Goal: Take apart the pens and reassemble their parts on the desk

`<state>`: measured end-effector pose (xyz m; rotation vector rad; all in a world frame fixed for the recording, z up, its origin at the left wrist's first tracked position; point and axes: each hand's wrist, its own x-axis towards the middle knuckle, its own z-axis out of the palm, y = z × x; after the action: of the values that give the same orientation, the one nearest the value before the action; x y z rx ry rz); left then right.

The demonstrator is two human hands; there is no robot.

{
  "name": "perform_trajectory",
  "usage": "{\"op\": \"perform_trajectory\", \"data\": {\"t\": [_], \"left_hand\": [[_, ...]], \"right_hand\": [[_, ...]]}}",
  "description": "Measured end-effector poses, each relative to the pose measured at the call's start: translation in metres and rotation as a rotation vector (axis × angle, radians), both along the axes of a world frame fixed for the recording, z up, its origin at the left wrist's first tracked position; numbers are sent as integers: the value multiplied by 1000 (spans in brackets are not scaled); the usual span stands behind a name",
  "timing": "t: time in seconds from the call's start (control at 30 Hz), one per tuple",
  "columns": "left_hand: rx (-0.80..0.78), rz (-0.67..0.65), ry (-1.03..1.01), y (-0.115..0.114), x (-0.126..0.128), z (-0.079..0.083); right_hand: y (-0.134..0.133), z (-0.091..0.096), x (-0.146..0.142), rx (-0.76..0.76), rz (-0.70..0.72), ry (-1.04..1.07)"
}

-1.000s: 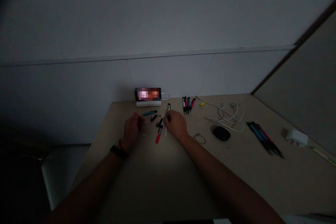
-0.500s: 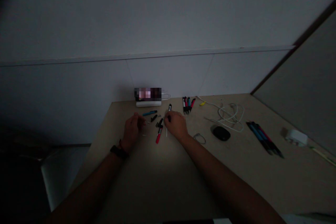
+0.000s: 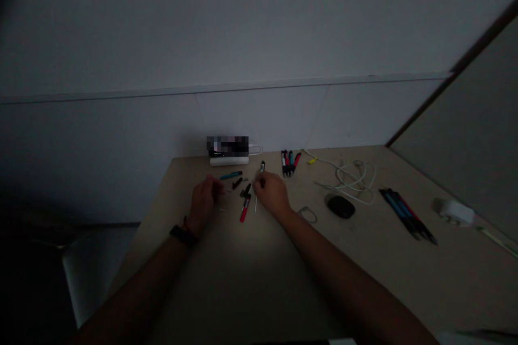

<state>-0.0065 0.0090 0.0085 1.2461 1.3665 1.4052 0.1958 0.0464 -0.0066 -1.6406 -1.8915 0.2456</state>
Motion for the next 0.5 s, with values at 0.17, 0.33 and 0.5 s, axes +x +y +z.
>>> {"op": "perform_trajectory", "data": {"t": [0.17,0.33,0.5], "left_hand": [[7,6,5,-1,0,2],[31,5,10,-1,0,1],[66,-17,47,1,-1,-2]], "right_hand": [[-1,2,1,35,-34,202],[-2,5,-1,78,-7,418],[-13,7,-10,46,193,492]]}}
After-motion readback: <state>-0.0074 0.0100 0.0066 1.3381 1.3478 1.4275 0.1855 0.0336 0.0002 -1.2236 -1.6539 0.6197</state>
